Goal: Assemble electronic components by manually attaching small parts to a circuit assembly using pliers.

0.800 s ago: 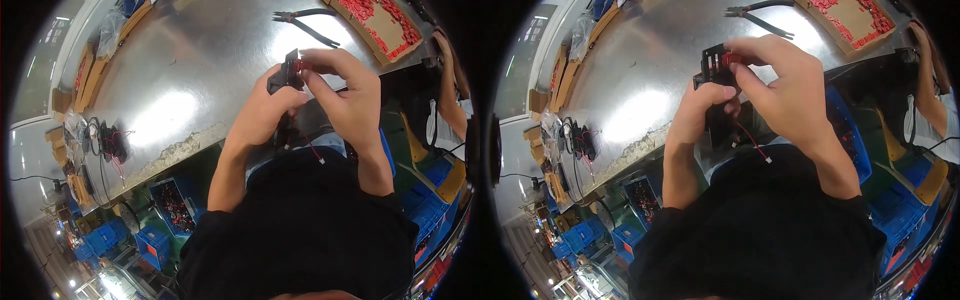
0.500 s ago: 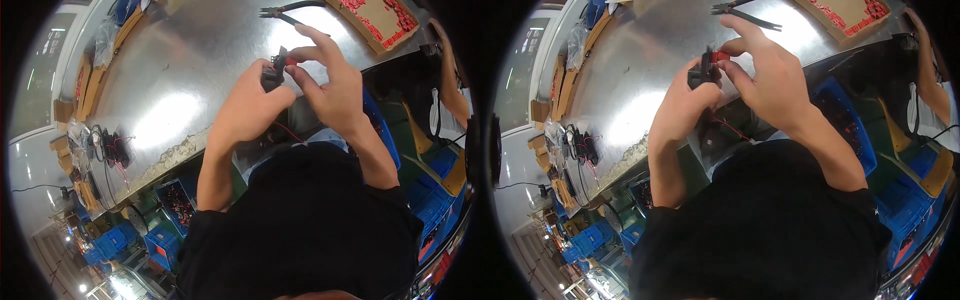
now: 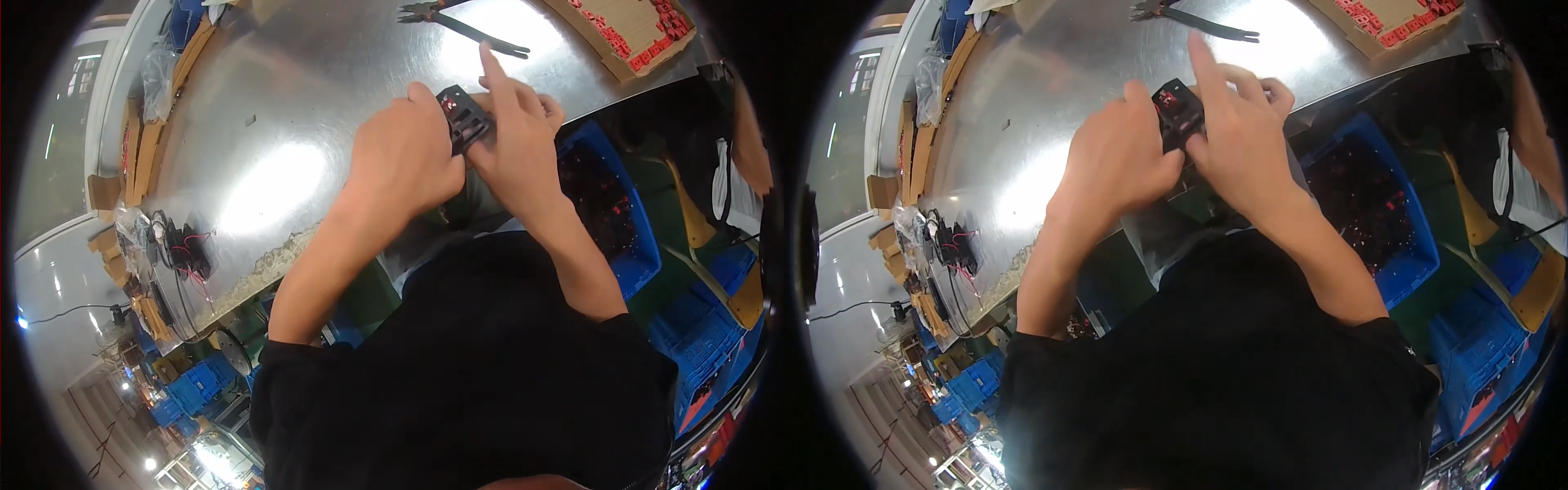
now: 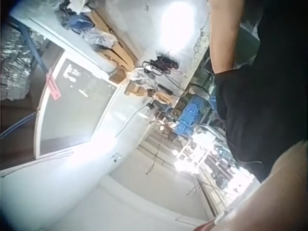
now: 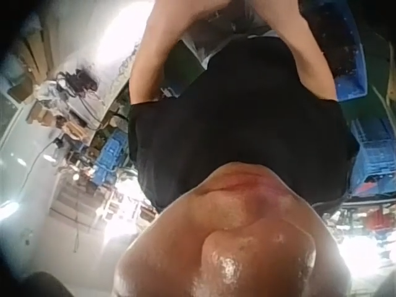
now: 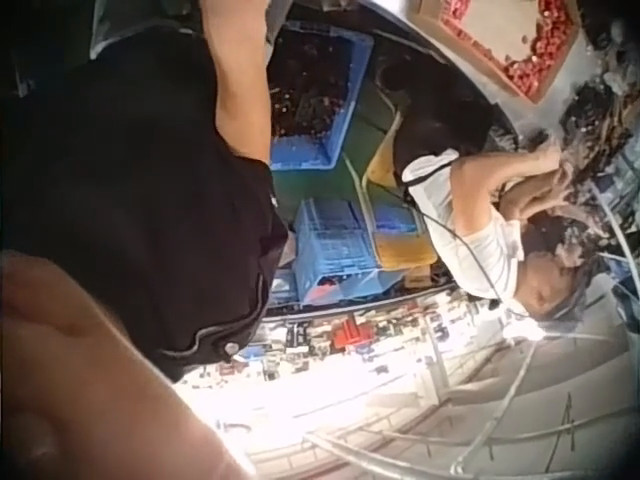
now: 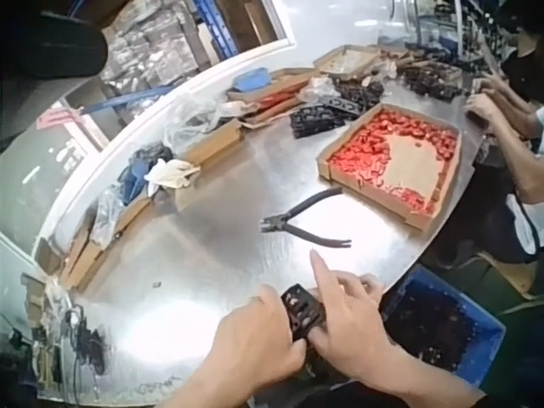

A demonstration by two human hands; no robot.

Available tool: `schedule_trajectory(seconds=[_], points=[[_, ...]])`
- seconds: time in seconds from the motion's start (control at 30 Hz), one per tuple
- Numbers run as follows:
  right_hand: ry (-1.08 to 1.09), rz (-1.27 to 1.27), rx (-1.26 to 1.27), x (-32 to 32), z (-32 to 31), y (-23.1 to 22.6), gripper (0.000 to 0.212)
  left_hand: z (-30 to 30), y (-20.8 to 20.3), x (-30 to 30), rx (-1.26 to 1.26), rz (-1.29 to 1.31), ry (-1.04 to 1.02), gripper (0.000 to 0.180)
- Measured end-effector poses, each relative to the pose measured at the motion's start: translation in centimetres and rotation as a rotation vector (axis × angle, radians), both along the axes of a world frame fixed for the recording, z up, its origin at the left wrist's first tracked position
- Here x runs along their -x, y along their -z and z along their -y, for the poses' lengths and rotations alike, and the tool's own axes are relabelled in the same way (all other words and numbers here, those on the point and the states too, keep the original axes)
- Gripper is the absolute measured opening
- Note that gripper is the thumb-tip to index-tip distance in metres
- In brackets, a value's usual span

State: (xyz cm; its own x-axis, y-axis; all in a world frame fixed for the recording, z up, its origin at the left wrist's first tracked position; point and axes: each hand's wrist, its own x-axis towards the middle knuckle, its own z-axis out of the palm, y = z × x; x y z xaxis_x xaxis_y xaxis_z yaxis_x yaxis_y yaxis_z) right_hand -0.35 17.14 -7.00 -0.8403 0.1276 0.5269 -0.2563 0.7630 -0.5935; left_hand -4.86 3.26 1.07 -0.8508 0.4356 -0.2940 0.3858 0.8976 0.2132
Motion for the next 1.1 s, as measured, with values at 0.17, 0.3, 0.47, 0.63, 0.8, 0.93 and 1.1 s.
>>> schedule_trajectory(seconds=[0.17, 0.3, 0.47, 0.63, 0.8, 0.93, 1.1], points=[[-0.115, 0.098, 0.284, -2.0, -4.4, -1.5, 0.039, 1.3, 1.3, -0.7, 0.018, -0.206, 0.094, 0.040], [0.196, -0.116, 0.066, 2.8, -12.8, -3.8, 0.018, 0.8, 0.6, -0.4, 0.022, -0.114, 0.006, 0.041], [0.093, 0.063, -0.149, 12.9, -22.0, -4.5, 0.025, 1.8, 0.7, -0.4, 0.005, -0.146, 0.081, 0.039], [0.093, 0.216, -0.419, 16.7, -22.7, -3.8, 0.024, 1.5, 1.1, -0.6, 0.011, -0.191, 0.045, 0.044], [0.121, 0.170, -0.524, 15.6, -22.3, -2.8, 0.024, 1.4, 1.4, -1.0, -0.014, -0.243, 0.057, 0.047], [-0.072, 0.262, -0.563, 17.1, -23.3, -3.9, 0.025, 1.5, 1.2, -0.9, -0.023, -0.215, 0.049, 0.046], [-0.182, 0.409, -0.491, 16.7, -23.8, -6.2, 0.024, 1.7, 1.5, -0.7, -0.084, -0.267, 0.057, 0.039]])
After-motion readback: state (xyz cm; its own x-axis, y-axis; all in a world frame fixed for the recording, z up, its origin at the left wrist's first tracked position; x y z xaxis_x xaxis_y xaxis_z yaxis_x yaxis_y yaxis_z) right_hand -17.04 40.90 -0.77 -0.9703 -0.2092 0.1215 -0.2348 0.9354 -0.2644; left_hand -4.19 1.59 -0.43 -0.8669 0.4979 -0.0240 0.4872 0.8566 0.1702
